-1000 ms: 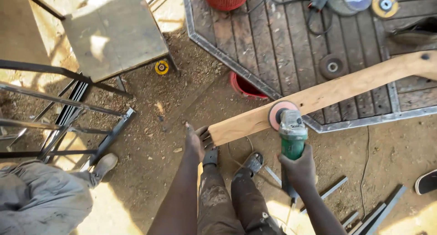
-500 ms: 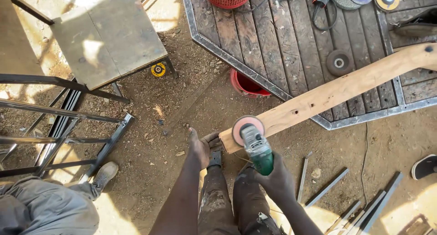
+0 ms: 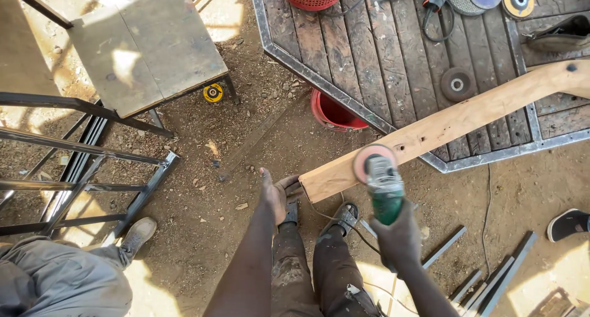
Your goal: Sanding the edges and surfaces of a curved wooden plank using an angle grinder with a sanding disc
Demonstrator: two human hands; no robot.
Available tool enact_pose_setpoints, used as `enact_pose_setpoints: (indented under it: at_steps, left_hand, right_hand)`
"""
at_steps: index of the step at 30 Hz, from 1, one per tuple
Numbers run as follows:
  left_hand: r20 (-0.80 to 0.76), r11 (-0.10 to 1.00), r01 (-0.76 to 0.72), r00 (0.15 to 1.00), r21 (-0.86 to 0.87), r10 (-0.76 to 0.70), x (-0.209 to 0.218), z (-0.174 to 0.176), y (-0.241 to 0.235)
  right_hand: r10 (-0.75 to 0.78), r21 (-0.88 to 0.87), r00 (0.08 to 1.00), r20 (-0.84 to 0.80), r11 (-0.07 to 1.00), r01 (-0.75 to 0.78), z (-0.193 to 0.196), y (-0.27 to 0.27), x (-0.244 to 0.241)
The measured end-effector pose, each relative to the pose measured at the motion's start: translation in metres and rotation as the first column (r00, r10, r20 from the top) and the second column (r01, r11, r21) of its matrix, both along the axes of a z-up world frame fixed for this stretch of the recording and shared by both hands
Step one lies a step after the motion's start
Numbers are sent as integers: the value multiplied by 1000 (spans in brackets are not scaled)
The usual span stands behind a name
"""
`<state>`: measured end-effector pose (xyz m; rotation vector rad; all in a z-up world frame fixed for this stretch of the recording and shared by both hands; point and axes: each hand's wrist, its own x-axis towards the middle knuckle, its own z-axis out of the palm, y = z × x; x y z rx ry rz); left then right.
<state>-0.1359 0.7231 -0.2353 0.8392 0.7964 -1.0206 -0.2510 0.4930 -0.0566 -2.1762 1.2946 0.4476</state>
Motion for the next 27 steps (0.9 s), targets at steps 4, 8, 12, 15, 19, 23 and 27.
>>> enact_pose_setpoints:
  at_steps: [4,8,12,15,19,23,27]
  left_hand:
    - [-33,999,15,999,33,-14,4,22,-1]
    - [-27,1000,9,1000,-8,-9,1,37,0]
    - [67,990,143,987,21,-144,-8,57,-12]
    - [144,992,119,982,44,-124,-22,43,-27]
    - [283,958,128,938,256,-201,-13,40,-44]
    - [341,931,1,931,366,-135,29,25,-52]
    - [443,844,-101,880,527,-172,107,-35,-64]
  right_hand:
    - [165,58,986,-25,985,-164,-6,29,2]
    - [380,29,925,0,925,-380,-32,36,-10]
    - [171,66,985,11,983,-171,6,30,-3]
    - [-68,107,998,-3,992,68,40,15,2]
    - [-127,-50,991,51,990,130,37,-24,-19]
    - [-242,-32,962,127,968,248,40,-40,-28]
    - [-337,10,903,267,938,347,9,-49,-50]
